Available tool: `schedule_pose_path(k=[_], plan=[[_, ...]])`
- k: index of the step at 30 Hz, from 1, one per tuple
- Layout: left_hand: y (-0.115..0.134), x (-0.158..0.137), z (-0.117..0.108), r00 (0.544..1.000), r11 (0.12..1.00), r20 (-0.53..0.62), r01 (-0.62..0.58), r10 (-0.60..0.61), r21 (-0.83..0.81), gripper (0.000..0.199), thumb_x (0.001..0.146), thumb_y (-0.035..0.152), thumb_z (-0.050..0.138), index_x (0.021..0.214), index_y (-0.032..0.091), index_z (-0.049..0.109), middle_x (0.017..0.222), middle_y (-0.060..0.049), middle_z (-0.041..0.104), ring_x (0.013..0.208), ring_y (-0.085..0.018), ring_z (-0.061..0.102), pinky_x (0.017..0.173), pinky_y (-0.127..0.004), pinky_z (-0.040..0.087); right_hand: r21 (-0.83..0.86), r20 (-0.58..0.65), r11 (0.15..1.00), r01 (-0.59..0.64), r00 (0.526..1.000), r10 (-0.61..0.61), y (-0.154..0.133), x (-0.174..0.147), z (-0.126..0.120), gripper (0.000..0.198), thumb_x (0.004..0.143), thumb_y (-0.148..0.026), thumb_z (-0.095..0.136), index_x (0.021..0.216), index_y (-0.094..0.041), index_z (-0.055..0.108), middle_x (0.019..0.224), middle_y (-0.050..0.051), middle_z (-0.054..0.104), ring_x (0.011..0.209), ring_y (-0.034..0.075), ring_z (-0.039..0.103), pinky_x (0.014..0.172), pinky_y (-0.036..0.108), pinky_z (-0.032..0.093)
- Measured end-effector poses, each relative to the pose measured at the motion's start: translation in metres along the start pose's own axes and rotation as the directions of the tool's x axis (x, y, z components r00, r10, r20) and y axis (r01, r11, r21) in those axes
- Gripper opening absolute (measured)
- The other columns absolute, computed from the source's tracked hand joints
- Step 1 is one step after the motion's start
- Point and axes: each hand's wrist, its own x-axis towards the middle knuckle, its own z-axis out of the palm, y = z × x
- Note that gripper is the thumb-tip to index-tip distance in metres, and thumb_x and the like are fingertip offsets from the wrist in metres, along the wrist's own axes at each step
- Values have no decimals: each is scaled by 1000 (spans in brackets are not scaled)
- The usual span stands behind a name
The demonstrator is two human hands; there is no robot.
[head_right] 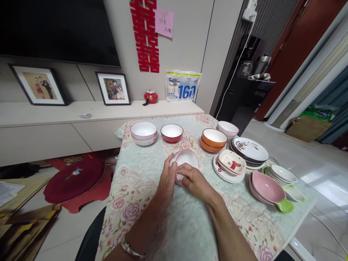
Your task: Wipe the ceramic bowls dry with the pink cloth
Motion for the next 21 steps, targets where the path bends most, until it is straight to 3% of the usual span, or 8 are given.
schedule_pose_path(k=[3,6,10,13,17,19,21], plan=[[-1,2,1,1000,1000,-6,9,-9,-3,67,94,50,47,148,12,38,154,-17,41,143,-28,37,118,-42,26,-262,-12,965,30,999,-35,2,-1,0,42,81,2,47,99,-26,73,101,4,65,96,19,56,85,30,44],[0,1,2,1000,999,2,1,-2,50,70,89,46,54,148,10,39,149,-19,45,140,-30,40,116,-41,30,-453,-92,891,-26,996,-18,8,-2,2,39,78,4,46,92,-22,71,95,6,65,94,21,56,81,31,44],[2,-1,6,999,989,37,-31,26,143,77,79,36,67,147,12,41,141,-19,49,131,-30,49,112,-41,36,-488,-230,862,-140,973,28,18,-2,3,30,79,-1,47,89,-18,68,106,10,65,99,23,57,82,33,46],[2,-1,6,1000,989,20,-23,20,146,78,76,31,69,146,13,42,142,-18,49,130,-30,51,112,-40,38,-393,-250,898,-197,963,102,19,-2,0,22,82,-7,47,86,-18,66,98,8,65,90,22,58,79,32,44],[-3,3,4,999,999,-28,40,-40,11,73,81,37,66,145,12,43,147,-18,48,135,-31,47,114,-42,36,-34,-95,979,-201,976,197,8,-1,-6,13,88,-20,52,87,-20,65,84,0,63,79,17,55,73,27,41],[-5,4,2,996,995,-44,74,-77,-65,70,82,39,67,143,14,45,147,-17,49,136,-31,47,114,-42,37,203,-18,957,-209,976,217,2,-2,-7,15,90,-31,56,91,-19,66,84,-1,64,76,15,55,70,26,41],[-4,4,2,992,982,-43,115,-122,-151,68,82,40,68,142,16,46,147,-15,51,134,-30,49,112,-42,40,410,-48,890,-201,969,241,-1,-2,-6,26,88,-43,62,93,-18,67,80,-1,64,69,13,53,64,24,40]])
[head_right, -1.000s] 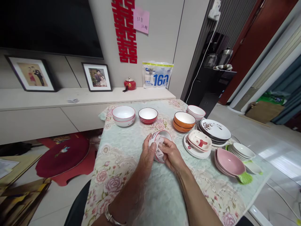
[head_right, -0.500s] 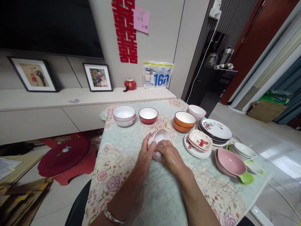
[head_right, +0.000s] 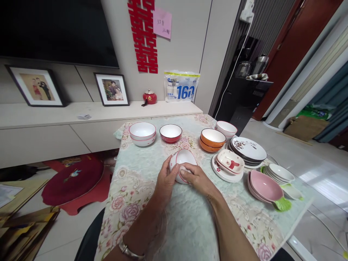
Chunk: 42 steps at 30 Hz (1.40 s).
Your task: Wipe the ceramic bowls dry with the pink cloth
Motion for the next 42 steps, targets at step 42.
schedule_pose_path(k=[42], plan=[[13,4,-20,864,581,367,-503,344,640,54,61,1,70,107,22,51,139,-14,48,145,-37,31,116,-60,26,-600,-284,789,133,887,-365,5,-11,-35,42,94,-45,46,60,-21,48,59,-2,47,56,14,45,55,28,32]])
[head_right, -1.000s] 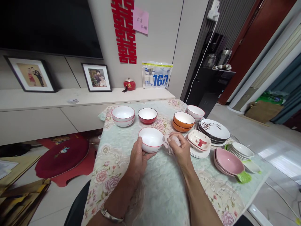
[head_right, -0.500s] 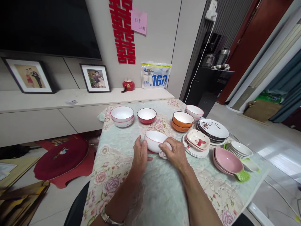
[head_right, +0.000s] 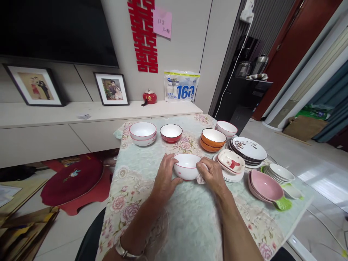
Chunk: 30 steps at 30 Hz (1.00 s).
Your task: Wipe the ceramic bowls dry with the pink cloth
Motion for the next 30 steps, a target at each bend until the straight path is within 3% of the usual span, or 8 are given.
schedule_pose_path(k=[7,11,16,18,22,25,28,30], plan=[[8,-1,-2,991,981,114,-91,72,173,37,64,9,74,81,25,45,100,-7,66,135,-34,48,118,-62,10,108,-29,993,-47,998,51,4,0,2,40,95,-46,47,67,-20,59,69,1,59,65,17,54,64,31,39],[15,-5,4,982,977,117,-162,146,142,31,64,13,72,73,26,45,79,-1,63,99,-29,63,118,-58,17,353,-180,935,-42,977,112,4,4,7,38,90,-51,54,72,-20,67,85,7,70,87,24,64,78,35,48],[31,-3,4,988,989,-60,136,-140,-59,37,56,17,78,66,24,43,70,1,55,78,-24,58,89,-44,46,674,-260,710,-205,833,488,9,7,24,48,88,-63,52,88,-19,69,74,5,69,68,22,66,60,33,52],[35,-1,0,957,934,-19,277,-288,-224,39,56,23,80,66,24,42,65,4,51,68,-18,53,67,-32,46,736,-247,646,-202,808,535,13,8,30,51,87,-67,50,91,-19,67,69,3,67,60,20,65,53,31,52],[41,0,-4,895,771,141,437,-422,-464,39,55,24,79,68,23,43,58,9,47,54,-10,44,49,-22,33,750,-275,641,-165,803,529,16,8,32,48,87,-66,51,95,-21,67,83,4,71,72,20,68,62,31,55],[44,0,-2,885,706,189,454,-425,-543,36,54,19,78,70,22,45,58,9,51,53,-9,44,48,-20,34,621,-346,760,-191,803,484,7,5,29,45,88,-59,55,105,-20,67,102,8,71,93,24,67,82,38,54],[43,-1,2,895,706,180,435,-409,-559,37,56,19,78,71,21,45,59,10,50,53,-8,43,48,-19,35,265,-461,959,-98,861,215,-11,-1,25,39,89,-48,59,116,-20,65,119,11,66,110,28,59,98,46,44],[41,-1,4,903,721,162,416,-397,-554,37,57,20,79,72,21,45,59,10,50,54,-8,43,49,-20,36,56,-420,998,43,907,-16,-26,-5,24,36,89,-39,61,119,-21,64,121,12,63,113,29,57,100,48,41]])
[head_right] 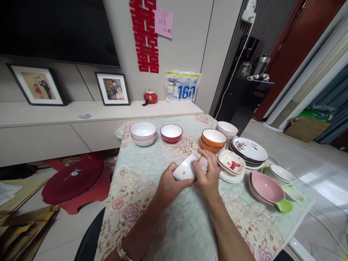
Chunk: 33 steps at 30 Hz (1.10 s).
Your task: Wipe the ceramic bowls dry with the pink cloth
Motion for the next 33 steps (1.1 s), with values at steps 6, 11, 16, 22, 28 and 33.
schedule_pose_path(k=[6,11,16,22,28,33], plan=[[-6,2,-2,984,978,29,-180,178,101,19,66,16,65,73,20,48,69,4,54,65,-12,47,59,-23,39,-57,260,927,371,902,-345,-28,-3,3,18,83,-25,69,100,-26,72,101,9,69,100,29,58,90,47,45],[0,-1,-5,995,989,90,-60,48,138,37,57,24,78,67,21,42,60,8,46,57,-9,39,51,-21,32,60,34,995,82,996,-84,-5,3,3,13,83,-32,67,92,-24,72,95,6,72,94,25,63,86,43,48],[1,-2,-8,984,1000,177,21,-21,1,44,50,23,84,67,20,43,57,9,45,54,-7,37,49,-20,29,445,14,721,-531,809,587,25,16,3,27,71,-43,74,85,-20,71,80,3,73,72,21,65,65,32,51],[1,-2,-9,983,986,180,46,-17,-159,46,50,26,86,71,20,46,57,9,49,53,-8,40,50,-19,31,464,22,654,-597,746,666,30,16,6,29,69,-45,75,81,-19,70,68,1,70,62,21,63,57,32,49],[6,-5,-5,995,999,93,-34,32,23,39,53,22,80,68,20,44,60,8,46,56,-8,39,50,-20,32,52,-107,998,-27,994,33,11,3,-1,23,86,-35,64,102,-19,70,100,8,72,95,25,65,87,40,49],[3,-4,-3,989,966,54,-144,135,215,34,60,22,73,65,22,40,58,7,44,56,-9,37,51,-22,31,1,119,920,391,914,-388,-11,-3,0,25,81,-19,66,106,-22,69,104,9,70,100,26,64,88,42,50]])
